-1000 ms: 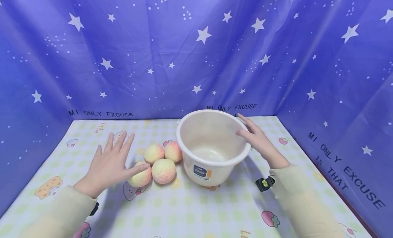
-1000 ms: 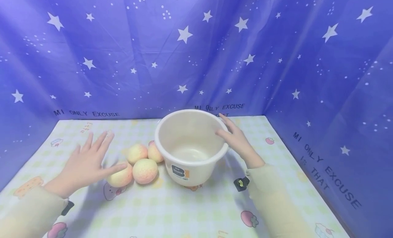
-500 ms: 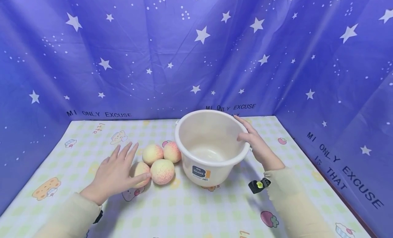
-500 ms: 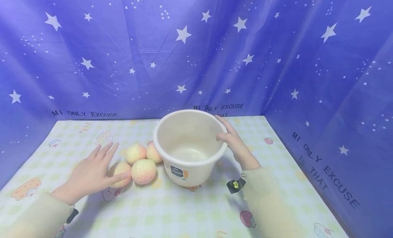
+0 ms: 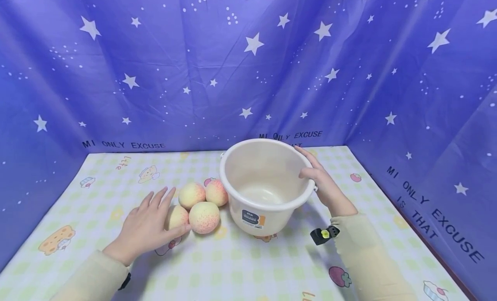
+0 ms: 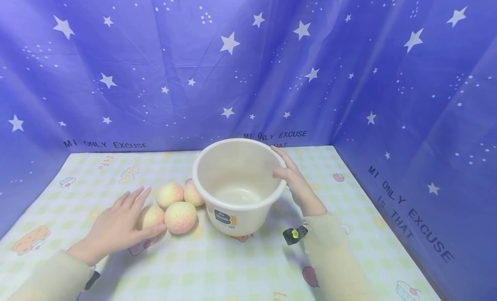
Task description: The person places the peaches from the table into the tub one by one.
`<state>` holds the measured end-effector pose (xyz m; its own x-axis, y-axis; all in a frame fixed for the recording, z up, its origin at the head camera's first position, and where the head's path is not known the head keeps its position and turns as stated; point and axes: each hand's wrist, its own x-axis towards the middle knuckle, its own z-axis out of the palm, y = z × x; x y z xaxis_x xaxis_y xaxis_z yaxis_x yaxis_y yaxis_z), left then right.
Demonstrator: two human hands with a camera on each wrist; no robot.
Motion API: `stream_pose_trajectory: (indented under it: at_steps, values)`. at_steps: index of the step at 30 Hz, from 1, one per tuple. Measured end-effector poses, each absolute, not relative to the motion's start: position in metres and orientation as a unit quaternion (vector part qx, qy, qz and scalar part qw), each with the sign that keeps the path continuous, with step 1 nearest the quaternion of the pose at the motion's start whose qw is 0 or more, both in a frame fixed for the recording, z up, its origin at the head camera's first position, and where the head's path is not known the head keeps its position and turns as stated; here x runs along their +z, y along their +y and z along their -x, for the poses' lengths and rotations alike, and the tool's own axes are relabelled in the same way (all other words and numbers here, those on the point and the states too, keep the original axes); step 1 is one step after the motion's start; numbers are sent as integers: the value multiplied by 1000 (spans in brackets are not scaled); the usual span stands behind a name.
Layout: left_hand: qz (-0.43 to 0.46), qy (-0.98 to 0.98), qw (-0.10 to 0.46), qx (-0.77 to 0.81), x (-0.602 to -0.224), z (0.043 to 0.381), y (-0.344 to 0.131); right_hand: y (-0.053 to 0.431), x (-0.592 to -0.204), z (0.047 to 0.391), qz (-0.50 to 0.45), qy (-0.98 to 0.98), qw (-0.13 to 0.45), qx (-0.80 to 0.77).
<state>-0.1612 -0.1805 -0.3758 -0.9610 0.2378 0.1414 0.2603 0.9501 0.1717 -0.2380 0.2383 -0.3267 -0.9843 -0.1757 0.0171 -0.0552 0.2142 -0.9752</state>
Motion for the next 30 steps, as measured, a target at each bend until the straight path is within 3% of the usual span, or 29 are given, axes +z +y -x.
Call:
stream_pose_trajectory:
  at_steps: [30]
  values:
    - [142, -980, 30, -136, -399, 160, -176, 237, -327, 237, 66, 786, 46, -613]
